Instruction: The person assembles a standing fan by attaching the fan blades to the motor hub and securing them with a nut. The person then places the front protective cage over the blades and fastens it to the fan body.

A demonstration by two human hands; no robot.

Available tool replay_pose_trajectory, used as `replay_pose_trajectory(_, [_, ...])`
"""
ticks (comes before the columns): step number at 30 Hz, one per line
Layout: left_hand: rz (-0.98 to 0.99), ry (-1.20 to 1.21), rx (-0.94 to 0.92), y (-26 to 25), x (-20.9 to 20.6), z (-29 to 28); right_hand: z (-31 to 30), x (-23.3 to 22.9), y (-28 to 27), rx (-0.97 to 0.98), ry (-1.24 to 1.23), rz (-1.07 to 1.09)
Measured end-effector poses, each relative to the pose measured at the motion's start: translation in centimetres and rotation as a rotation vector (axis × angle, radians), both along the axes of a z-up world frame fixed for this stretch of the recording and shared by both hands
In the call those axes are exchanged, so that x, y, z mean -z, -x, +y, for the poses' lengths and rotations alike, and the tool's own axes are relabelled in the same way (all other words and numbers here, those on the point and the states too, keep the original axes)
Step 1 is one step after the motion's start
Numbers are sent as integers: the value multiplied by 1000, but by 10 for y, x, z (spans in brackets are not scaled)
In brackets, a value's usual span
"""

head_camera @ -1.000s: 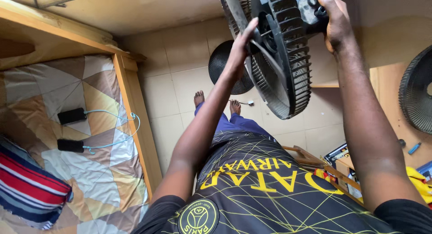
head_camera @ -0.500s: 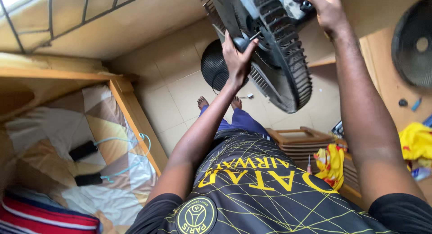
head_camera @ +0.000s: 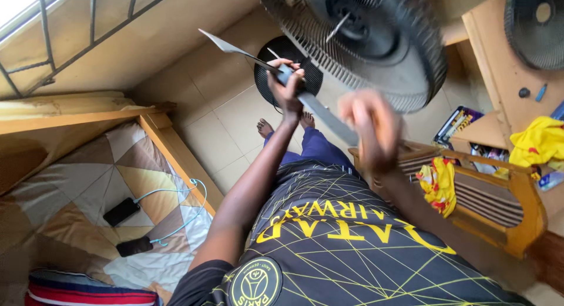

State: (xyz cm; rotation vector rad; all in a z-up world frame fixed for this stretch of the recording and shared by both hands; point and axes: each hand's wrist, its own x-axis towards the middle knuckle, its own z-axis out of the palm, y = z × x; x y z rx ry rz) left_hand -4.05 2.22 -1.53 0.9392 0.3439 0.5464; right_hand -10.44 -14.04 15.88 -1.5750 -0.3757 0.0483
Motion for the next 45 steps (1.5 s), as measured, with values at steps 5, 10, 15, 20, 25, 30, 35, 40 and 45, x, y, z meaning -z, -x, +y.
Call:
replay_pose_trajectory(5, [-117,140,106,3,29,18,9,60,-102,197,-9,287])
replay_pose_trajectory(10, [-101,482,320,-2,45,27,10,118,-149,126,-515,654])
replay_pose_trajectory(15, [-101,553,356,3,45,35,13,152,-150,115,-688,691])
replay_pose_trajectory(20, [-92,568,396,3,31,39,17,146,-150,153,-707,719])
replay_pose_trajectory(25, [-293,583,430,8,-1,32,20,138,-146,157,-623,707])
replay_pose_trajectory(30, [-269,850,654,5,-15,42,20,135,-149,148,-573,684])
replay_pose_trajectory(35, [-348,793,736,-2,-9,57,20,130,-144,148,-543,711])
replay_pose_trajectory(40, [-330,903,757,14,-20,78,20,129,-143,144,-537,712])
replay_pose_trajectory(45, [-306,893,771,29,-32,90,21,117,-139,143,-452,655])
